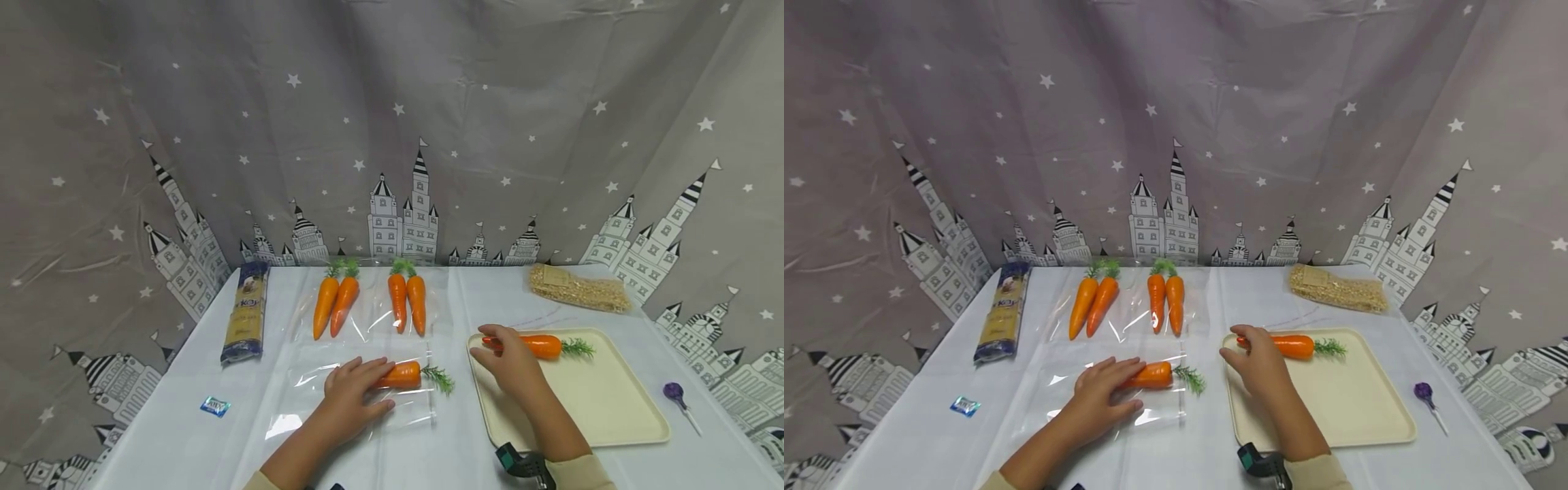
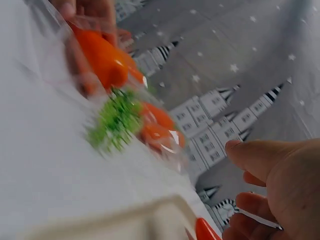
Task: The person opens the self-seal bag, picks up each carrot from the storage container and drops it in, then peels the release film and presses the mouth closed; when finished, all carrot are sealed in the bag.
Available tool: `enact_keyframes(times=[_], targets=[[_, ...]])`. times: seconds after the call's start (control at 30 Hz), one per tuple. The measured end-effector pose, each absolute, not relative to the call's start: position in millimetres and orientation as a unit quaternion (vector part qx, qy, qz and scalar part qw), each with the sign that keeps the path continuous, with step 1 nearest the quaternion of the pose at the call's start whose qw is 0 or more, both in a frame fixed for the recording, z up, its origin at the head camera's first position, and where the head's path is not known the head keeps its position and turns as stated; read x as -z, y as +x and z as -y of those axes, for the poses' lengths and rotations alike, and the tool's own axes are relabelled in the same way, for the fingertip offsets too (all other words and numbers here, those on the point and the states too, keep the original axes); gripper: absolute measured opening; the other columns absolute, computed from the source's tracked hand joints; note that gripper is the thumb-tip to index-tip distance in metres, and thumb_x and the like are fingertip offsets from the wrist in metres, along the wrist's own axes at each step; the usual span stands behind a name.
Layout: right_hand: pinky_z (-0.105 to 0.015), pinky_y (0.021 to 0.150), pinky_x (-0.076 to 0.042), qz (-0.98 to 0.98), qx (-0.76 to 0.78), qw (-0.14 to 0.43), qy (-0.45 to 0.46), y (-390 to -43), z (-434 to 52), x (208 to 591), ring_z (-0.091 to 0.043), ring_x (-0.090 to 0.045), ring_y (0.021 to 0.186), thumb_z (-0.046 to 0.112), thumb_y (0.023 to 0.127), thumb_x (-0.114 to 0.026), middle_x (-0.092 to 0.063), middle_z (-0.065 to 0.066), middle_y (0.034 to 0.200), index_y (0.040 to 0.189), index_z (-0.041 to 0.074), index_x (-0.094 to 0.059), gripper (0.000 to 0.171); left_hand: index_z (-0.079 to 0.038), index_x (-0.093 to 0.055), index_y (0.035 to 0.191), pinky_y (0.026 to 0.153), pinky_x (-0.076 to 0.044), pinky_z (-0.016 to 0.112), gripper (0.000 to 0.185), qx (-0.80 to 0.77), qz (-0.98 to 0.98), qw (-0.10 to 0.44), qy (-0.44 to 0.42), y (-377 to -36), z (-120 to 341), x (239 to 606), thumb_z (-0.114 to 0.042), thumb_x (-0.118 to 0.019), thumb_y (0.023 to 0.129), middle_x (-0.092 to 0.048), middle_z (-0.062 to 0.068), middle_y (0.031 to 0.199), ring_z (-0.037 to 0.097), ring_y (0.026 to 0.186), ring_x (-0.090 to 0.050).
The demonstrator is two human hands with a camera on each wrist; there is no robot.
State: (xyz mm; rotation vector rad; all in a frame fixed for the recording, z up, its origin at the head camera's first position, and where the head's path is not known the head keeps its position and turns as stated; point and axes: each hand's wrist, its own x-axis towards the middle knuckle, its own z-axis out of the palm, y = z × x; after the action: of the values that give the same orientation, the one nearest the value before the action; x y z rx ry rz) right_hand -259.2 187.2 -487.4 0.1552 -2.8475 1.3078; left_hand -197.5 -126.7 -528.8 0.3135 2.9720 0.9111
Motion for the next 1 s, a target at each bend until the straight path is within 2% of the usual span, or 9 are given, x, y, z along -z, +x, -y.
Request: enact_keyframes(times=[0.27,0.53,0.87,1.0], targets=[[-0.061,0.108,-0.047,0.926,-0.373,0.028,0.054,-260.6,-231.1,485.0,-0.043,-0.054,0.134,0.033,0.099,-0.073,-0.053,-0.023,0.150,0.147,0.008,-0.057,0.056,-0.039,-0.058,0.148,0.119,-0.016,0.074,0.065,-0.296,-0.949,-0.005,0.110,-195.1,129.1,530.5,-0.046,-0.082,0.089,-0.056,-0.008,0.155,0.043,0.150,-0.036],[-0.068,0.114,-0.036,0.935,-0.348,0.050,0.056,-259.3,-267.2,490.2,-0.049,-0.046,0.138,0.026,0.098,-0.074,-0.049,-0.030,0.149,0.146,0.001,-0.055,0.057,-0.039,-0.058,0.148,0.119,-0.015,0.075,0.064,-0.294,-0.950,-0.001,0.109,-195.3,129.6,530.0,-0.047,-0.081,0.089,-0.055,-0.009,0.155,0.041,0.151,-0.035],[-0.069,0.104,-0.044,0.940,-0.323,0.094,0.057,-258.1,-297.2,499.4,-0.052,-0.051,0.126,0.023,0.097,-0.076,-0.047,-0.035,0.147,0.144,-0.004,-0.054,0.059,-0.039,-0.058,0.148,0.118,-0.016,0.076,0.064,-0.298,-0.949,0.001,0.108,-195.1,130.3,529.6,-0.047,-0.081,0.089,-0.056,-0.009,0.155,0.041,0.151,-0.035],[-0.072,0.107,-0.039,0.945,-0.311,0.093,0.044,-260.4,-305.9,504.4,-0.056,-0.044,0.133,0.022,0.094,-0.077,-0.044,-0.037,0.149,0.146,-0.005,-0.051,0.064,-0.039,-0.058,0.148,0.119,-0.015,0.075,0.064,-0.302,-0.947,0.005,0.107,-195.6,129.8,529.8,-0.047,-0.081,0.089,-0.056,-0.009,0.155,0.042,0.151,-0.035]])
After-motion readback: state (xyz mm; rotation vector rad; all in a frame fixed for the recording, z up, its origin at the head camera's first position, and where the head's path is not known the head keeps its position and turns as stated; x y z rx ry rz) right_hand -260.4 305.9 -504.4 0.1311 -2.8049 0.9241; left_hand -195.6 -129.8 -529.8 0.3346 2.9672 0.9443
